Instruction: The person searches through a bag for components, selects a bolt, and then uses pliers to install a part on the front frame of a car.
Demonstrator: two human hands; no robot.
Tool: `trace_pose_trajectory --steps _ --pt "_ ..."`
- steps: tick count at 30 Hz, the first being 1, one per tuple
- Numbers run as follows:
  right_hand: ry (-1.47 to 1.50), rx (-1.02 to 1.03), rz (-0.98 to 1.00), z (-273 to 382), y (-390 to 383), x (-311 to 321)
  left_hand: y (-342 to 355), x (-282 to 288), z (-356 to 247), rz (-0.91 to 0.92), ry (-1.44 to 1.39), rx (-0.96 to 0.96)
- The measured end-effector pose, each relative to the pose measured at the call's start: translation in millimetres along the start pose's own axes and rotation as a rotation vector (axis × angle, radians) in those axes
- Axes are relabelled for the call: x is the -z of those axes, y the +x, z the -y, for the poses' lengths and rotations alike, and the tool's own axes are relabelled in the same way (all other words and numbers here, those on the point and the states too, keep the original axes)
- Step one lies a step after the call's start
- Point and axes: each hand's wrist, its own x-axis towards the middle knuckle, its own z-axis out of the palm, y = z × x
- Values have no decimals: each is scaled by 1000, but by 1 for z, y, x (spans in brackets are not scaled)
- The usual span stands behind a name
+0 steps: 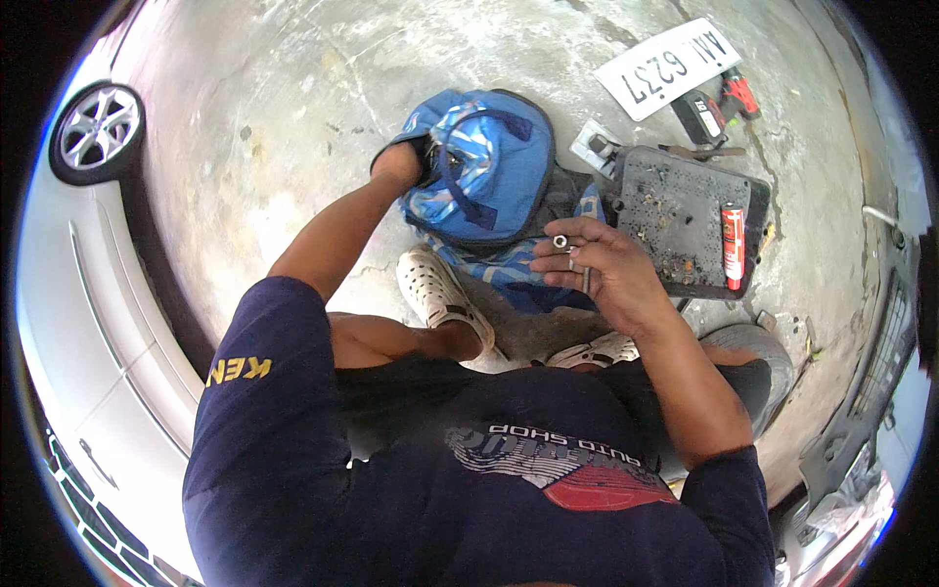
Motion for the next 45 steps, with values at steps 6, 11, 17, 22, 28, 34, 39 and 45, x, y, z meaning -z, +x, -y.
trace_pose_trajectory --steps 6,11,17,22,28,34,39,45 --pt "-3 -9 39 0 6 -4 -12 9 -4 -119 -64 104" --pt "-49 -3 4 2 5 -9 -15 18 -13 -180 -141 222" --pt "-56 20 -1 5 -1 -11 7 9 -8 -107 -48 235" --pt "-93 -25 90 -15 11 -10 5 1 14 -209 17 192" --pt "-102 -44 111 -28 5 -6 2 9 -27 -178 142 92" --pt "-92 -8 139 -33 9 -9 22 4 4 -167 190 93" --pt "-113 -8 108 -32 7 -3 6 10 -24 -134 163 72" --pt "-95 -2 123 -31 9 2 5 13 -18 -128 164 75"
